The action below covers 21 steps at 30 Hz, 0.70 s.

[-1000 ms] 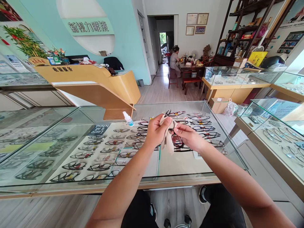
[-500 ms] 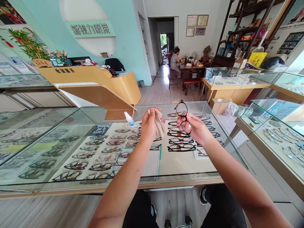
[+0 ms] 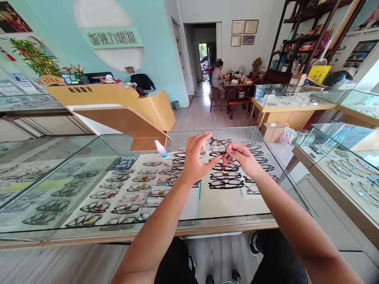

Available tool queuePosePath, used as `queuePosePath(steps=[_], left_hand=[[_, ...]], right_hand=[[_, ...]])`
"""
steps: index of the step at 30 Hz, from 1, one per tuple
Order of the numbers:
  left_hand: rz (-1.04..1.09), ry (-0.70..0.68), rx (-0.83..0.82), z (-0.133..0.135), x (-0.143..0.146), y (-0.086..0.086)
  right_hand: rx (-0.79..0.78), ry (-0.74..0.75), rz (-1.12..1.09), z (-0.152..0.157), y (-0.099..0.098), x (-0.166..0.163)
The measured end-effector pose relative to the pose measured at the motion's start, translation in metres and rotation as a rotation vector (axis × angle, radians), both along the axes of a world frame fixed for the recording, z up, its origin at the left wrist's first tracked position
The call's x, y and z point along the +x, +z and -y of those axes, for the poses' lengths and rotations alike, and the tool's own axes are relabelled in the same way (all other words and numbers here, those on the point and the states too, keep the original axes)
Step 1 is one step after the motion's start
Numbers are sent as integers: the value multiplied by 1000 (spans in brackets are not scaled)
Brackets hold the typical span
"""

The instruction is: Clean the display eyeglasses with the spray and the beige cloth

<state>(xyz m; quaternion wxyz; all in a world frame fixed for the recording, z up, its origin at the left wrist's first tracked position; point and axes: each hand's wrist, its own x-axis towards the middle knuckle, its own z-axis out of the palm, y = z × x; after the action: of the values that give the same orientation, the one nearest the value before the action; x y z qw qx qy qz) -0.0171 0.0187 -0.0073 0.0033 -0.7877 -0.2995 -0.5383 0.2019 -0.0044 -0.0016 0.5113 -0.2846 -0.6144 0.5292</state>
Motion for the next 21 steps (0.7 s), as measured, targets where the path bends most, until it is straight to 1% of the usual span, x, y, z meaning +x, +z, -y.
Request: queuePosePath(steps=[3, 9, 12, 14, 16, 18, 21], left_hand=[[-52, 21, -6, -2, 0, -1], [-76, 34, 28, -6, -1, -2], [-67, 43, 63, -6, -1, -3], [-31, 76, 77, -6, -1, -3], [35, 131, 85, -6, -2, -3], [114, 179, 102, -5, -3, -2], [233, 202, 91, -4, -4, -2]], right_hand=[[24, -18, 32, 0, 1, 1], [58, -37, 116, 1, 2, 2], [119, -77, 149, 2, -1, 1], [230, -194, 173, 3, -3, 1], [383, -362, 217, 5, -5, 2], [521, -499, 287, 6, -7, 3], [638, -620, 383, 6, -11, 3]])
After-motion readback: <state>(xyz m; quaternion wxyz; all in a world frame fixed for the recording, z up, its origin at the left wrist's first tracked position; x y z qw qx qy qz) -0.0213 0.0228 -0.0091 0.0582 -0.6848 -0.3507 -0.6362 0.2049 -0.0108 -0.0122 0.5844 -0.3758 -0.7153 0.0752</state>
